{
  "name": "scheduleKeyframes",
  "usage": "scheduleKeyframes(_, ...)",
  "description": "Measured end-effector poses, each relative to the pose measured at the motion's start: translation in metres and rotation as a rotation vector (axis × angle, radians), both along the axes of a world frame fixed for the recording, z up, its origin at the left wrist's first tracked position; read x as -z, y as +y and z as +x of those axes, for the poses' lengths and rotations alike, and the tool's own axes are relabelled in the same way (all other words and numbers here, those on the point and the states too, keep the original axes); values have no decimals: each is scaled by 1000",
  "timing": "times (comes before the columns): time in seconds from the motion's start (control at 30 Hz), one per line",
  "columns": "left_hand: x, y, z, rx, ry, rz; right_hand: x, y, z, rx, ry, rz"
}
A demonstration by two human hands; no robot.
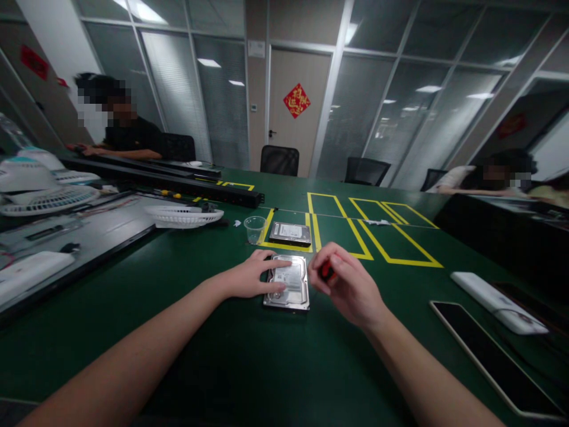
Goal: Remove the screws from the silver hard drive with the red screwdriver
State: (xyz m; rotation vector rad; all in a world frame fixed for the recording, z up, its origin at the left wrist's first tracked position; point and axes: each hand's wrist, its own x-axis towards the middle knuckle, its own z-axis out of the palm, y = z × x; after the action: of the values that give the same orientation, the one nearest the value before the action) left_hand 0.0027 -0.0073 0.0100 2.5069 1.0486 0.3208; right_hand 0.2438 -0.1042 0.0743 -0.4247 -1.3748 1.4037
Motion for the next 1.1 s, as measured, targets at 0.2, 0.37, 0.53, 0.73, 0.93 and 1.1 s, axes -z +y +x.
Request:
scheduleKeyframes(0.2,-1,-1,-1,-6,1,-25,-3,-1,0,-28,22,-53)
scheduleKeyframes(0.37,-2,-1,0,-8,6,-26,-2,0,-1,-31,3,-12)
scheduleKeyframes(0.53,-1,-1,0,-6,-3,-31,0,0,-1,-29,15,-13)
scheduleKeyframes(0.73,0,-1,-1,0,-14,-16,0,-1,-1,-5,-20,-15)
scheduleKeyframes(0.93,-4,-2,0,-4,-2,-36,-3,0,-2,-5,12,-44)
scheduleKeyframes(1.1,-4,-2,0,-12,9,-43,-3,0,-1,-8,9,-50)
